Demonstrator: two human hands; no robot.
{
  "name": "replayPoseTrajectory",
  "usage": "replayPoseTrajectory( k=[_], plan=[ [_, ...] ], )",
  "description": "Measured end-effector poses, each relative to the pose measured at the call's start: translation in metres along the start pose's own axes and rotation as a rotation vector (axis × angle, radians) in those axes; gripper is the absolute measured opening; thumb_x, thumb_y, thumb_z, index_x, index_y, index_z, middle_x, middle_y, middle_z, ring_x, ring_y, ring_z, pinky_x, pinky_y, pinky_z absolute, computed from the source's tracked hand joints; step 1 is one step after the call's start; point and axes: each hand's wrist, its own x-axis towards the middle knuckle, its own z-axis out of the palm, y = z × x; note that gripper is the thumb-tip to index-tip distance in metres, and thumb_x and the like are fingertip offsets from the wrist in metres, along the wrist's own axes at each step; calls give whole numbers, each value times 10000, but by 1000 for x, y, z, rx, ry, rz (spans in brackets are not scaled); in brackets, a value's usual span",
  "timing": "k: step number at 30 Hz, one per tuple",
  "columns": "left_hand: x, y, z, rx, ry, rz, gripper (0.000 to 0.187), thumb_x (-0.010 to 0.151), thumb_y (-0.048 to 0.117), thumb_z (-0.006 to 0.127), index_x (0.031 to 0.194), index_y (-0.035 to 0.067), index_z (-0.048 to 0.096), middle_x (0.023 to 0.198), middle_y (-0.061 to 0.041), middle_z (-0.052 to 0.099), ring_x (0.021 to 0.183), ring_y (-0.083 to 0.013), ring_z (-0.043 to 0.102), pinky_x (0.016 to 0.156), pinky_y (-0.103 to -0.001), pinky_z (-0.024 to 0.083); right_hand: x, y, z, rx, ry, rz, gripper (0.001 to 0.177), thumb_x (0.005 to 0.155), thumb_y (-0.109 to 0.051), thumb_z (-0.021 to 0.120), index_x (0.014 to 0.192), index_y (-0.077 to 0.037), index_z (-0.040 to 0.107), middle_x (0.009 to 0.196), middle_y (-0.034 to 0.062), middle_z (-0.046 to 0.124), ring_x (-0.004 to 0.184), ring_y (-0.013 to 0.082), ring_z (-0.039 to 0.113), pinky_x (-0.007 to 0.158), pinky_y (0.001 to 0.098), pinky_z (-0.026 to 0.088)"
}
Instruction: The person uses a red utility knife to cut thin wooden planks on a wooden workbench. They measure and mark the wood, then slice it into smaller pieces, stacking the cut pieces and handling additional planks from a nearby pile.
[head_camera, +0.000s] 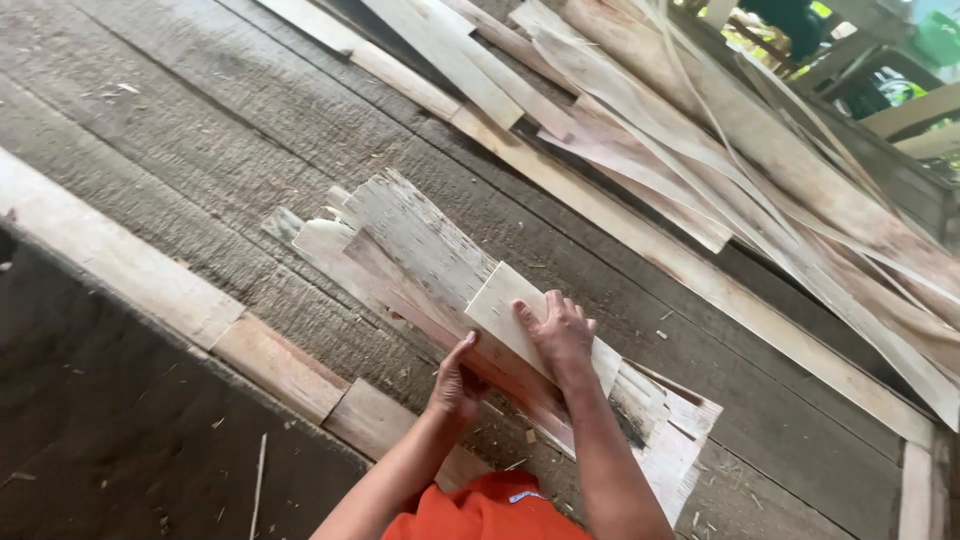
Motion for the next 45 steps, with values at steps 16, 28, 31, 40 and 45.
replayPoseTrajectory(
  k=[16,28,31,40,45],
  plan=[
    [38,136,-38,-109,41,103,662,708,431,872,1202,41,665,1133,-173,664,1047,-320,643,967,-521,473,28,-163,11,-67,-5,-139,747,931,-811,338,1383,-245,521,1340,111,570,1336,282,523,1152,546,321],
    [116,349,-22,-23,-81,92,657,739,476,885,1207,105,611,1125,-152,669,995,-302,632,976,-493,503,93,-317,113,-108,987,-711,136,830,-215,674,852,-81,664,776,111,560,762,315,597,851,468,530],
    [187,352,-28,-135,-37,80,680,719,422,905,1221,71,611,1157,-159,678,1056,-325,656,1012,-535,486,80,-314,159,-90,825,-528,67,861,-276,656,841,-217,630,706,-48,535,678,174,606,648,300,540],
    [258,318,-37,-64,29,34,729,732,416,901,1281,50,591,1212,-174,665,1096,-317,668,1024,-521,490,99,-227,227,-305,859,-126,107,747,-82,621,819,-161,621,806,20,598,770,225,633,685,338,523],
    [161,363,7,327,146,16,768,692,450,935,1195,-34,615,1083,-278,596,942,-383,677,877,-571,571,93,-194,227,-218,612,138,363,760,-52,723,1093,-112,591,1078,113,547,1014,367,637,779,437,610]
  ],
)
